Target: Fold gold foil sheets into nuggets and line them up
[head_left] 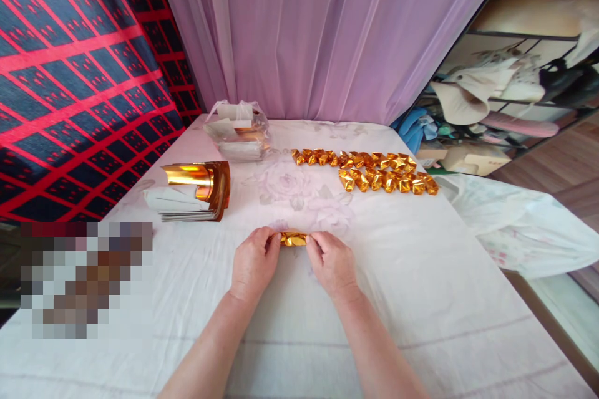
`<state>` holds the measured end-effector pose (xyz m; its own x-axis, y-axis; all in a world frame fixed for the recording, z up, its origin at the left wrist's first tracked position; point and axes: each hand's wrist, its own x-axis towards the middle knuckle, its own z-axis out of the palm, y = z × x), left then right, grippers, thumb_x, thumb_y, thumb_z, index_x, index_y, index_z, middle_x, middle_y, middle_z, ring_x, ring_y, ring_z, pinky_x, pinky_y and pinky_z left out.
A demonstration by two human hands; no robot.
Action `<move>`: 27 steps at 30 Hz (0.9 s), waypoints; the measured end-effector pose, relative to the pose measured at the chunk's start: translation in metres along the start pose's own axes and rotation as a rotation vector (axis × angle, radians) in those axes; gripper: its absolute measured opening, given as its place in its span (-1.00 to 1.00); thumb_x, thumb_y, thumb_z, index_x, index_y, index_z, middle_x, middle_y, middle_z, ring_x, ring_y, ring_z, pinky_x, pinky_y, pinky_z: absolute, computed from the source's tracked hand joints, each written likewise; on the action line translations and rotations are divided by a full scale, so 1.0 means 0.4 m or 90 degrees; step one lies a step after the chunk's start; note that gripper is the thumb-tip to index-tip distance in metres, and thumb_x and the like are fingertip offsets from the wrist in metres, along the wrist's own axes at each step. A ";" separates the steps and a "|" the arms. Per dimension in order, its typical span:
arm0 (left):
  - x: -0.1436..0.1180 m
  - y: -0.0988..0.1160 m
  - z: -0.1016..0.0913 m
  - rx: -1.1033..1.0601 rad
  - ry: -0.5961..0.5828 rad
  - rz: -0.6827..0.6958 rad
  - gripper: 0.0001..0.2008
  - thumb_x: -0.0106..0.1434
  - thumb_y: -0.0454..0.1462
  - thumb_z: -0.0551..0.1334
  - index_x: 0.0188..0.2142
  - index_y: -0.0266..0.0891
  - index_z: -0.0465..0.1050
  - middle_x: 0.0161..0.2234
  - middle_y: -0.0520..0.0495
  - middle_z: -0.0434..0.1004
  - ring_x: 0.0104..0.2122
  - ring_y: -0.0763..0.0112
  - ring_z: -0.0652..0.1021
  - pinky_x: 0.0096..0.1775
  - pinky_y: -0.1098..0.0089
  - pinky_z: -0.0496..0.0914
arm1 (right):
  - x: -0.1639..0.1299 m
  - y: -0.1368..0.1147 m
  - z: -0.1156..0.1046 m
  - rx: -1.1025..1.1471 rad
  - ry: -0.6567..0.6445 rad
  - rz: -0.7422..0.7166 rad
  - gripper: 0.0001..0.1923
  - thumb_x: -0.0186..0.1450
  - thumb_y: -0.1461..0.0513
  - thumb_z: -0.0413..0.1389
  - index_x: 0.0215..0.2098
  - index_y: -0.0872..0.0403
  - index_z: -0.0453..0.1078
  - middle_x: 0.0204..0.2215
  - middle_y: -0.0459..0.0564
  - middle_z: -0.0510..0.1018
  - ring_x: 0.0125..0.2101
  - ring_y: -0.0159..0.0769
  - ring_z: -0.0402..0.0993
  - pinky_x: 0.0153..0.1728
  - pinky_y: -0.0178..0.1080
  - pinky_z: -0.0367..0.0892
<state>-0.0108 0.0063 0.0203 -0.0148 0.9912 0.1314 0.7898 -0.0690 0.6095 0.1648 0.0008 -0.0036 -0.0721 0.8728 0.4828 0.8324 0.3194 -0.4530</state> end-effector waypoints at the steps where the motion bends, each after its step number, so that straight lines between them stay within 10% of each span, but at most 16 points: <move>1: 0.000 0.000 0.000 0.005 0.000 0.001 -0.81 0.33 -0.22 0.09 -0.36 -0.16 0.44 -0.39 -0.01 0.55 -0.36 0.34 0.54 -0.32 0.40 0.31 | 0.000 0.000 0.001 0.011 0.000 0.000 -0.68 0.39 0.23 -0.08 -0.48 0.03 0.38 -0.55 -0.05 0.51 -0.49 -0.34 0.43 -0.41 -0.32 0.16; 27: -0.011 0.008 0.005 0.055 -0.040 0.050 -0.84 0.35 -0.29 0.08 -0.34 -0.18 0.39 -0.37 -0.02 0.53 -0.35 0.34 0.54 -0.34 0.39 0.29 | 0.007 -0.010 -0.007 0.062 0.017 0.028 -0.69 0.30 0.26 -0.08 -0.61 0.01 0.21 -0.64 -0.11 0.39 -0.57 -0.37 0.26 -0.46 -0.31 0.09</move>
<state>-0.0070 0.0021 0.0199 0.0860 0.9883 0.1256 0.8373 -0.1401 0.5285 0.1627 0.0009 0.0018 -0.0219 0.8771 0.4799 0.7770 0.3170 -0.5439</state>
